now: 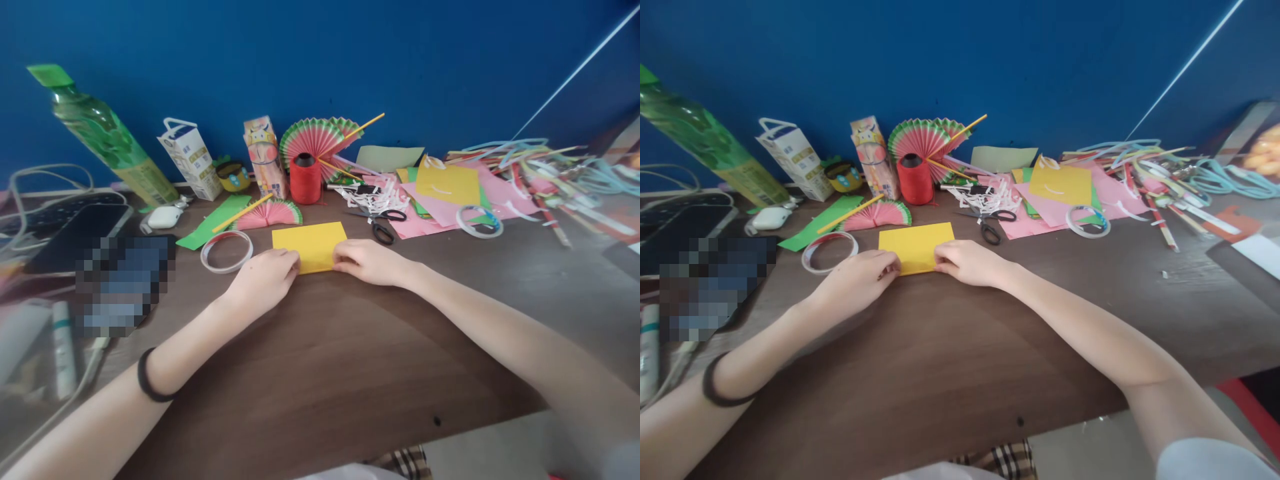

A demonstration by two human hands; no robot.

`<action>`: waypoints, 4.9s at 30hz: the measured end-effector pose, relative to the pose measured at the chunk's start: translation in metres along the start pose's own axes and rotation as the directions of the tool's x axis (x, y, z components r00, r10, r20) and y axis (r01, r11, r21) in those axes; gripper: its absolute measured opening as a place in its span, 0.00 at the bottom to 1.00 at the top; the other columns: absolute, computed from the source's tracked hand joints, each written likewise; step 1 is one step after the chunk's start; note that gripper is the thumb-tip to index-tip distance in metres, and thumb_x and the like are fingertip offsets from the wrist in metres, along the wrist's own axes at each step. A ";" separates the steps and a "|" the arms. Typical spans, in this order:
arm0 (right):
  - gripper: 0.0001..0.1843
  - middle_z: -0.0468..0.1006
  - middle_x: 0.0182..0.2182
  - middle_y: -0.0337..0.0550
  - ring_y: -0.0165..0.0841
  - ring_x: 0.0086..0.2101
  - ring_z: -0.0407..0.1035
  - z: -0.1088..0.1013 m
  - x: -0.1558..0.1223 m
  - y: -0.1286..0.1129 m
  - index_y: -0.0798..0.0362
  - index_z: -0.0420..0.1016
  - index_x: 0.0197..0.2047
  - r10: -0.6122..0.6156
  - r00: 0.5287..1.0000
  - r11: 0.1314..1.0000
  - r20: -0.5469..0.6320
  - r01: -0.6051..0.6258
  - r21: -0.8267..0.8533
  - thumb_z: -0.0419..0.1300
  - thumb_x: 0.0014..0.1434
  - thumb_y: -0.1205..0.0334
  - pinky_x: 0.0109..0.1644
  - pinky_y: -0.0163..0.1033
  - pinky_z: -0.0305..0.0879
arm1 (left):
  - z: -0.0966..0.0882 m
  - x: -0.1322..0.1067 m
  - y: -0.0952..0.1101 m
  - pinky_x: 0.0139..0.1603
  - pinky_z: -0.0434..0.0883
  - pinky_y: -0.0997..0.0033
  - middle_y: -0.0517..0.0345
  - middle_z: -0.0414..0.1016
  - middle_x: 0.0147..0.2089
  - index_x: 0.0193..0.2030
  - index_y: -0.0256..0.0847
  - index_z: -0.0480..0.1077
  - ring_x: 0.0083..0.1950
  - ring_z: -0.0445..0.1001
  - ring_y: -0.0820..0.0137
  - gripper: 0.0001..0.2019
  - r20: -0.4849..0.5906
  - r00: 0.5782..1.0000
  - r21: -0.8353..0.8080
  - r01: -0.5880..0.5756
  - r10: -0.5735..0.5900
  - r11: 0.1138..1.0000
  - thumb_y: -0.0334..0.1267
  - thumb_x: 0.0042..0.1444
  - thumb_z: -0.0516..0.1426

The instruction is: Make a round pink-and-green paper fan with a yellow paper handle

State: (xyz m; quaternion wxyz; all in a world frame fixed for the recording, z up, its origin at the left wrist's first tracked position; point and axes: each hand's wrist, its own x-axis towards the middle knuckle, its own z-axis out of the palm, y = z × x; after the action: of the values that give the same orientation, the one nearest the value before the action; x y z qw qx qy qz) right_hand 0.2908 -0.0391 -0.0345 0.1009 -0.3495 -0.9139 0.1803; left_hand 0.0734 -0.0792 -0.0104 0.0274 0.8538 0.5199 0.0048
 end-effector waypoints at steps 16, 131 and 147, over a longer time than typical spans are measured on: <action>0.14 0.73 0.30 0.43 0.33 0.34 0.66 0.010 0.003 0.002 0.54 0.66 0.30 0.100 0.994 0.978 -0.036 -0.105 -0.181 0.49 0.64 0.57 0.33 0.35 0.51 | 0.008 0.003 -0.007 0.42 0.66 0.67 0.54 0.70 0.36 0.34 0.39 0.67 0.40 0.69 0.65 0.09 -0.027 0.998 -0.070 -0.055 0.053 0.996 0.29 0.58 0.47; 0.07 0.67 0.21 0.35 0.28 0.23 0.61 0.014 0.003 0.007 0.52 0.69 0.32 0.313 0.920 0.946 -0.235 -0.324 -0.010 0.57 0.58 0.58 0.28 0.33 0.48 | 0.031 0.012 -0.015 0.40 0.66 0.65 0.52 0.71 0.36 0.35 0.37 0.66 0.40 0.66 0.63 0.06 -0.337 0.941 -0.071 -0.005 -0.019 0.997 0.31 0.57 0.49; 0.08 0.66 0.21 0.35 0.27 0.23 0.59 0.015 0.002 0.011 0.52 0.67 0.31 0.233 0.937 0.971 -0.259 -0.239 0.007 0.58 0.58 0.58 0.29 0.33 0.48 | 0.035 0.016 -0.021 0.42 0.65 0.62 0.52 0.70 0.36 0.34 0.38 0.66 0.40 0.65 0.62 0.08 -0.318 0.946 -0.006 -0.064 0.059 0.998 0.35 0.60 0.48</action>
State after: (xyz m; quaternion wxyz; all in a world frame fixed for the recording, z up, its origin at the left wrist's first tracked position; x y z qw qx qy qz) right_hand 0.2913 -0.0340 -0.0524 0.1923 -0.4781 -0.8466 0.1330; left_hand 0.0634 -0.0574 -0.0463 -0.0500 0.8574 0.4906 0.1473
